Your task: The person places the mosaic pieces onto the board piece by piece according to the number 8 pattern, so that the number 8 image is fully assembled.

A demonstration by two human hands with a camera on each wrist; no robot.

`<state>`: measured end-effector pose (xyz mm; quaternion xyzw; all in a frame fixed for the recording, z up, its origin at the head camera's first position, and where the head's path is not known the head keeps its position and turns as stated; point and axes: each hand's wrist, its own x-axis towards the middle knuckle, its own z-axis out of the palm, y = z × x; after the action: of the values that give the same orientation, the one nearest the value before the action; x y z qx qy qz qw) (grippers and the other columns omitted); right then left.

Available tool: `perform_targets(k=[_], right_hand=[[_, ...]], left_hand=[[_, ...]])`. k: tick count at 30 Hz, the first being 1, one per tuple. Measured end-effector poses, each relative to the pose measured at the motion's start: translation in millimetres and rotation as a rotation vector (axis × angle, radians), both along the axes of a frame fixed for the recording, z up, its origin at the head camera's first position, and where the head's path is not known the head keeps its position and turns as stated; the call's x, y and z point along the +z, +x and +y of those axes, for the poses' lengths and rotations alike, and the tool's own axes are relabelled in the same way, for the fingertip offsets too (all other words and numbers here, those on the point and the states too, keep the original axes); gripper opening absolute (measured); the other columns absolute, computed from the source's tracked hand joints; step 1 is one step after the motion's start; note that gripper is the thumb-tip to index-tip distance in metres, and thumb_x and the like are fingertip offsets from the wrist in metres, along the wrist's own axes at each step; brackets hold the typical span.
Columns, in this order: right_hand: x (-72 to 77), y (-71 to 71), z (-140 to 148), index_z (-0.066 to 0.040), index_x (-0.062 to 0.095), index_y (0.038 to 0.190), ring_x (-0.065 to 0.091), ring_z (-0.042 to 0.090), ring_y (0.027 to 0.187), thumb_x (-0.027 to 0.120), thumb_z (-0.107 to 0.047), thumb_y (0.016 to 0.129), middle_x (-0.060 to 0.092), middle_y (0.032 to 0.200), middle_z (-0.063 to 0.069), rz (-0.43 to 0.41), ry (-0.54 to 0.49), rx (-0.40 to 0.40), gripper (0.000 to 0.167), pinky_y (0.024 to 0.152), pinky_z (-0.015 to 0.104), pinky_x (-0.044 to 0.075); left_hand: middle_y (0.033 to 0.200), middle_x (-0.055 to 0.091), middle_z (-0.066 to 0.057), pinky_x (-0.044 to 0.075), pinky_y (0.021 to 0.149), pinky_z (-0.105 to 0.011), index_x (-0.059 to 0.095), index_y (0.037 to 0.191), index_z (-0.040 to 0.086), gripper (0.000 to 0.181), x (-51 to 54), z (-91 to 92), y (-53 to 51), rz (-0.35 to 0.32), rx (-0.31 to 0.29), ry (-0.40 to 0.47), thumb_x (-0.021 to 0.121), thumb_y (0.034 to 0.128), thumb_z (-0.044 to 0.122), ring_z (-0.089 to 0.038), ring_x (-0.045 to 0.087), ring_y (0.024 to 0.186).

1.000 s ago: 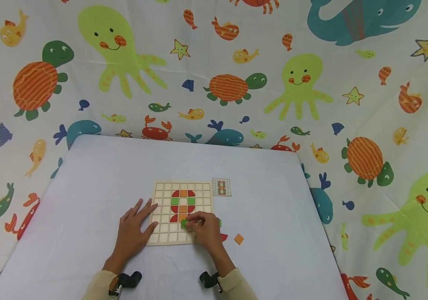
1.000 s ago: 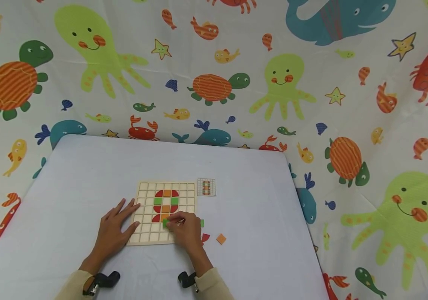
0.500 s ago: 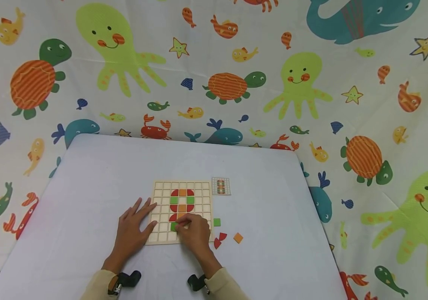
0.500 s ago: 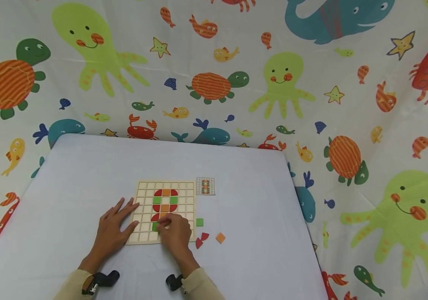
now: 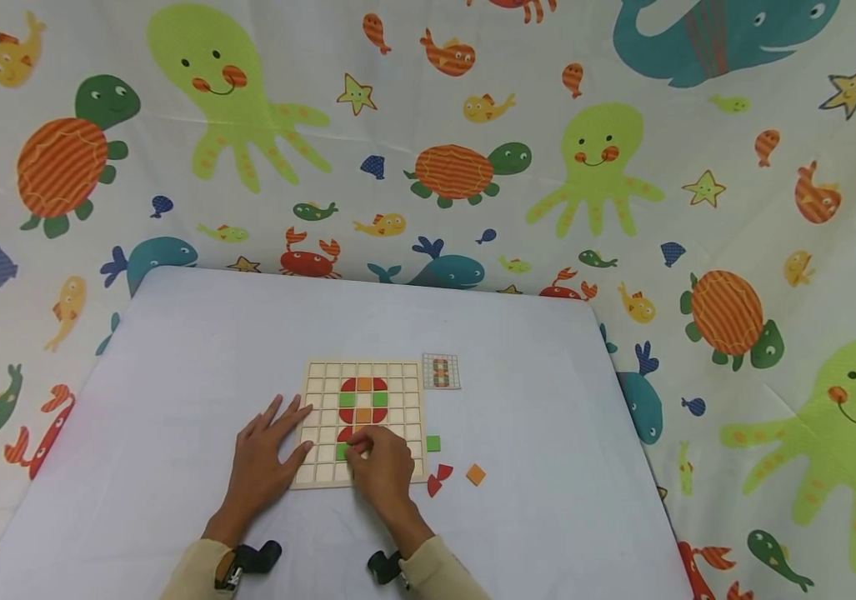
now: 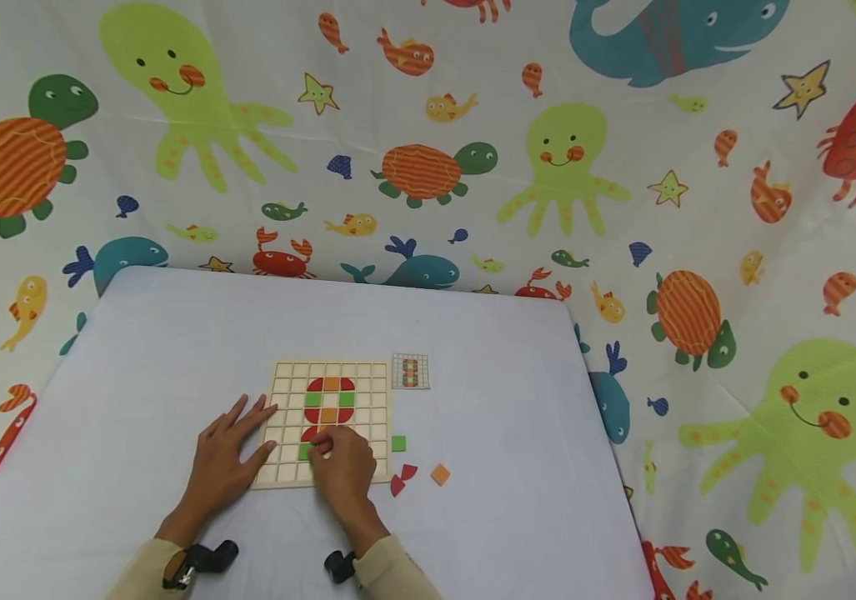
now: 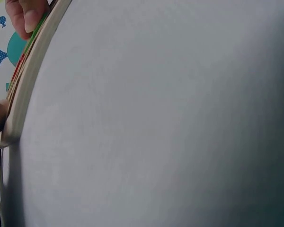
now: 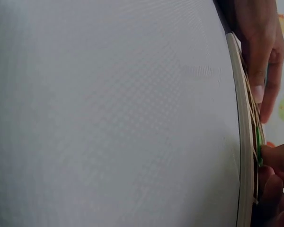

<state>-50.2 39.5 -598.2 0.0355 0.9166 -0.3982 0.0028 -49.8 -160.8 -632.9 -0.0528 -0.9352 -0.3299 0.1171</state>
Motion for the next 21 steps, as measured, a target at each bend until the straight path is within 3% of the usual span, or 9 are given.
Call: perform_targets(k=[8,10,21], right_hand=[[0.8,-1.0,21.2,-0.028,0.081,0.095,0.053,-0.001,0.066,0.089,-0.027,0.088,0.070,0.076,-0.017,0.037,-0.059,-0.035,0.011,0.054,0.021,0.037],[2.1,-0.7,31.2,-0.027,0.081,0.096,0.052,0.000,0.066,0.089,-0.025,0.087,0.071,0.078,-0.016,0.051,-0.065,-0.056,0.012,0.056,0.022,0.037],[8.4,-2.0,95.6,-0.025,0.081,0.103,0.054,0.008,0.068,0.089,-0.014,0.083,0.072,0.085,-0.008,-0.020,-0.019,-0.176,0.024,0.057,0.025,0.041]], left_hand=[[0.156,0.059,-0.017,0.030,0.116,-0.073,0.066,0.146,0.016,0.061,-2.6,-0.7,-0.5,0.006,0.002,0.010,0.083,0.0879,0.021,-0.047,0.042,0.153],[0.156,0.059,-0.017,0.030,0.116,-0.073,0.066,0.146,0.016,0.061,-2.9,-0.6,-0.4,0.007,0.001,0.012,0.083,0.0878,0.021,-0.047,0.041,0.154],[0.155,0.059,-0.017,0.031,0.115,-0.073,0.065,0.146,0.017,0.062,-3.4,-1.1,-0.5,0.014,0.003,0.016,0.084,0.0873,0.020,-0.046,0.041,0.154]])
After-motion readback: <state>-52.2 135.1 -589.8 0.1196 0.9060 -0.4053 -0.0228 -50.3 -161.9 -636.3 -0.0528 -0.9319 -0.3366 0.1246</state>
